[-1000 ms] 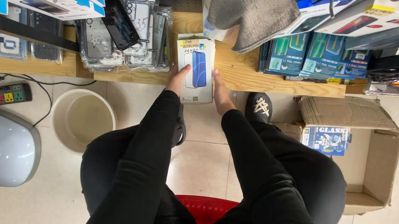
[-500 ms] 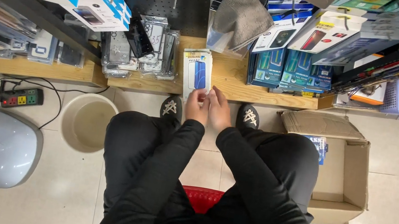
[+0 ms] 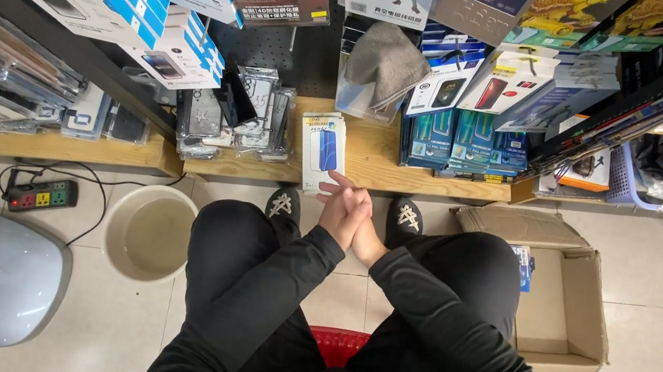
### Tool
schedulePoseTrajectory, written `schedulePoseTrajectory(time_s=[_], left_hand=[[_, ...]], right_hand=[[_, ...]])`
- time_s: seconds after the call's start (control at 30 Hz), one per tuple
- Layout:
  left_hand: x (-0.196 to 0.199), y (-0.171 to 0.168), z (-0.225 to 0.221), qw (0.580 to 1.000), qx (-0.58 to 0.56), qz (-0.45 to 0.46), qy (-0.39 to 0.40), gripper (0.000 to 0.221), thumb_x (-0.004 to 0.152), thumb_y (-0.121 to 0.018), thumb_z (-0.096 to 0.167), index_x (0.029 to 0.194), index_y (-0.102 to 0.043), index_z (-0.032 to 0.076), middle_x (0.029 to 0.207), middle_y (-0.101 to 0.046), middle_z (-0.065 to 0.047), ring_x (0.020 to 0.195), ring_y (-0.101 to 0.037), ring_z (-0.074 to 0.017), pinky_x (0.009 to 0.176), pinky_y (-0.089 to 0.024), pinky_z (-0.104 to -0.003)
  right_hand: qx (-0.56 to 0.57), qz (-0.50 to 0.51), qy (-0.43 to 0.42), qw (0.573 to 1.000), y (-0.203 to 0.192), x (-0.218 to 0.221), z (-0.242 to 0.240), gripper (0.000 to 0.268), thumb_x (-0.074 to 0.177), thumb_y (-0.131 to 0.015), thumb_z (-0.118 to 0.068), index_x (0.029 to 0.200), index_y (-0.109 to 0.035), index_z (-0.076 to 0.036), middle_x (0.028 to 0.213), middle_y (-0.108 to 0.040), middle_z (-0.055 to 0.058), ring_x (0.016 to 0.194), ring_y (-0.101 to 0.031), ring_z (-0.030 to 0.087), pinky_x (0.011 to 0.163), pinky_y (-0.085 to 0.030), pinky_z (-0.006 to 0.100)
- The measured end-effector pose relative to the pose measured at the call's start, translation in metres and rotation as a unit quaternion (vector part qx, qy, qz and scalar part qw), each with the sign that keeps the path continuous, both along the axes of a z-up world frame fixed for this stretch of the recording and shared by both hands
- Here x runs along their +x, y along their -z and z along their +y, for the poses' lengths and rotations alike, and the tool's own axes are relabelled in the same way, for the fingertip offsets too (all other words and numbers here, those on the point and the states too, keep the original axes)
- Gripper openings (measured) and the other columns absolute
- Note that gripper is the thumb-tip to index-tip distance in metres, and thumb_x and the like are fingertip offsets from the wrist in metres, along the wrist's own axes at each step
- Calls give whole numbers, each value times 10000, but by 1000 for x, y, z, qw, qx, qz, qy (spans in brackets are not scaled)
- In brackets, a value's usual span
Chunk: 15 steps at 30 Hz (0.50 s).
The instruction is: A person is cleaning various mobile phone accessory packages, such as screen protectors and cases, by wiping them down with a grey cloth while sitting in a storage area.
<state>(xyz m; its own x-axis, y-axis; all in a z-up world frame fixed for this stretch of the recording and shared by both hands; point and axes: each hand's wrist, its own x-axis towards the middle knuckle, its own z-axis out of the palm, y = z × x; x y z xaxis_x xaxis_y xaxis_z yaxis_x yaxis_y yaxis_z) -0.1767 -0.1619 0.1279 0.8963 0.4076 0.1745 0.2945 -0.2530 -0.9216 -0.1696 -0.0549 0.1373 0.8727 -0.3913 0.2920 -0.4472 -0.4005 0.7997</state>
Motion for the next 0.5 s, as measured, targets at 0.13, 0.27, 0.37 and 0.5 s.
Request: schedulePoseTrajectory(time_s=[0.13,0.27,0.37,0.5], left_hand=[[-12,30,5,999,-14,-22,22,413,1005,-430,328,1327,-635,170,1545,-372,-104,1460,-243,-246,1176,9,-598],[-15,63,2,996,-84,-27,29,592,1028,-338,392,1526,-292,74,1544,-398,-77,1420,-374,-210,1171,43,-552],[-10,33,8,995,-76,-55,44,527,1007,-443,344,1495,-372,160,1561,-355,-46,1409,-388,-187,1175,28,-594],[1,-23,45,887,-439,-89,116,565,989,-477,359,1484,-355,115,1513,-354,-135,1342,-427,-292,1073,-170,-564]], right_hand=[[4,37,-20,999,22,-5,-3,115,906,-477,-188,911,-551,-101,907,-537,143,963,-546,352,934,-244,562],[8,68,-33,997,41,-10,-7,131,885,-492,-243,865,-539,-122,874,-534,120,904,-563,334,876,-315,497],[6,78,-39,996,51,-3,-13,163,863,-508,-298,818,-527,-143,842,-532,96,845,-580,315,818,-386,432],[7,27,-55,998,24,2,-15,112,824,-550,-261,782,-553,-158,831,-532,99,884,-557,301,910,-295,465]])
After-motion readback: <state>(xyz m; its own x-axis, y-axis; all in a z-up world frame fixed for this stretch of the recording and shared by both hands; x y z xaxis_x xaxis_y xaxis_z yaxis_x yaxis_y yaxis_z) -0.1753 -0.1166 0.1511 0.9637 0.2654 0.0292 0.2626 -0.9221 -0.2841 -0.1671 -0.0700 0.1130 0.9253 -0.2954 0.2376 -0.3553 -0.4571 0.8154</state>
